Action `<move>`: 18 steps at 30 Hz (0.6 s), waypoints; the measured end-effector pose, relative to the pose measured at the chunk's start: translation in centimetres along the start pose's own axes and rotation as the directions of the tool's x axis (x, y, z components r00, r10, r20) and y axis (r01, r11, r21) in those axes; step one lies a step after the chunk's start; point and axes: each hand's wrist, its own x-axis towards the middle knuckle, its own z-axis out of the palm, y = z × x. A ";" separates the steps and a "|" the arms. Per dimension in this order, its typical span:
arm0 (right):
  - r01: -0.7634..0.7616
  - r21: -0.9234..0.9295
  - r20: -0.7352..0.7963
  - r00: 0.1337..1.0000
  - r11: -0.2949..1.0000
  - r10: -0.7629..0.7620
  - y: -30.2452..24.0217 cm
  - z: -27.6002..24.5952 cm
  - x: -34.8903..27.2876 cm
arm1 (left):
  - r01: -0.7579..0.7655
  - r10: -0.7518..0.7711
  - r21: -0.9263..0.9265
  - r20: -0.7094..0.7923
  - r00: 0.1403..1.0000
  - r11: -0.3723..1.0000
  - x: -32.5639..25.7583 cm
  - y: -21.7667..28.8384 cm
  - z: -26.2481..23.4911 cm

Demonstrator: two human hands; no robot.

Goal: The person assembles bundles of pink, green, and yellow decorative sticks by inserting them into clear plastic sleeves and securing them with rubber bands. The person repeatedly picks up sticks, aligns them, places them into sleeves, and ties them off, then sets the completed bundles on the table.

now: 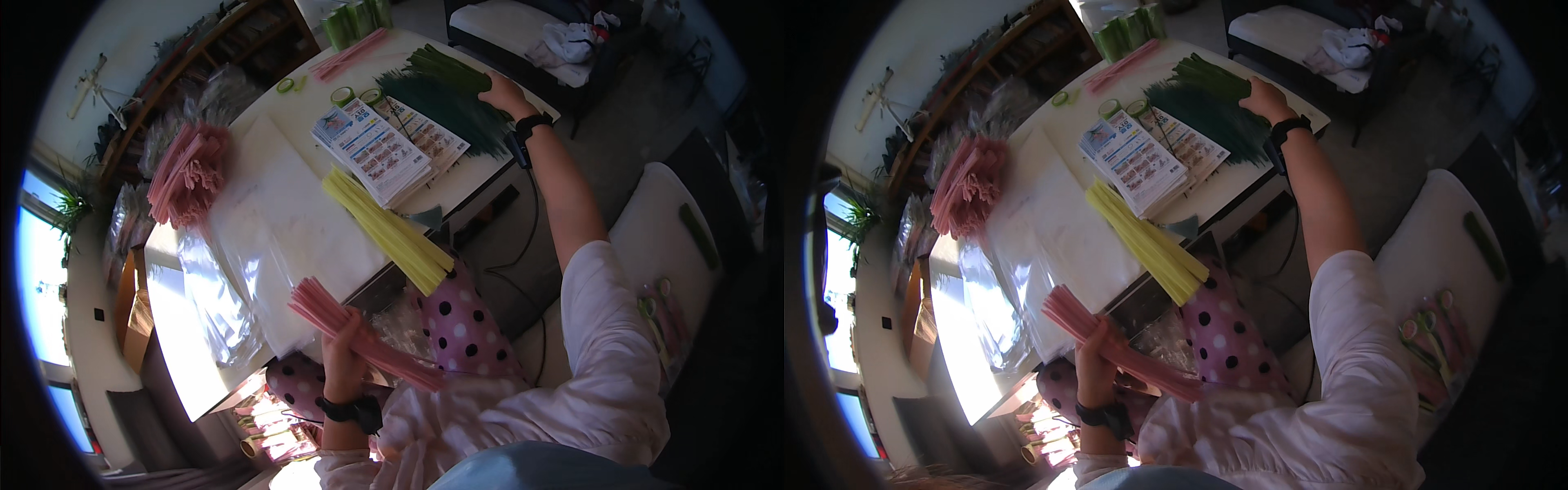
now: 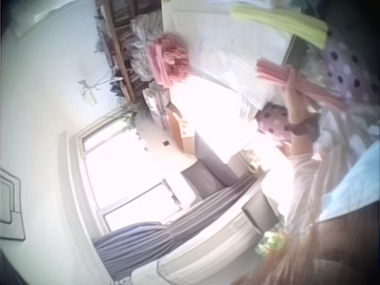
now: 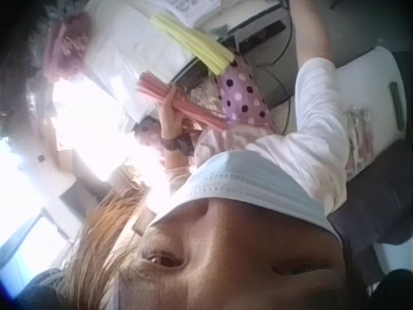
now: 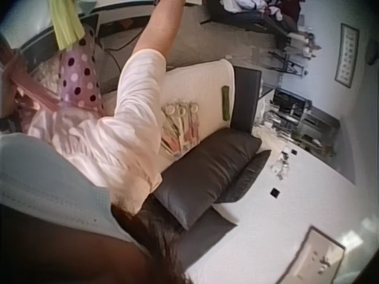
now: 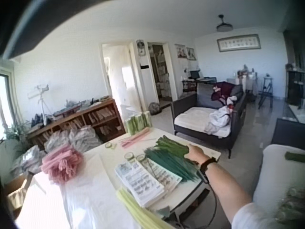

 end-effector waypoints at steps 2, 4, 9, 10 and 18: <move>0.036 0.092 -0.011 0.999 0.995 -0.035 -1.0 -1.0 -0.7 | 0.023 -0.022 0.017 -0.064 0.998 1.000 -0.4 0.1 -0.3; 0.066 0.191 -0.017 0.998 0.979 -0.064 -2.6 -1.3 -2.2 | 0.031 -0.031 -0.001 -0.071 0.997 1.000 -0.7 0.1 -0.5; 0.072 0.150 0.084 0.993 0.986 -0.085 -6.9 1.0 -8.8 | 0.059 -0.061 -0.080 -0.024 0.998 0.995 -0.9 -0.4 -1.0; 0.046 0.117 0.166 0.984 0.992 -0.065 -7.6 1.6 -9.8 | 0.059 -0.061 -0.084 -0.019 0.998 0.995 -1.1 -0.5 -1.0; 0.357 -0.270 -0.157 0.900 0.894 -0.406 -10.3 4.9 -12.5 | 0.060 -0.064 -0.128 -0.024 0.998 0.990 -2.3 -0.3 -1.3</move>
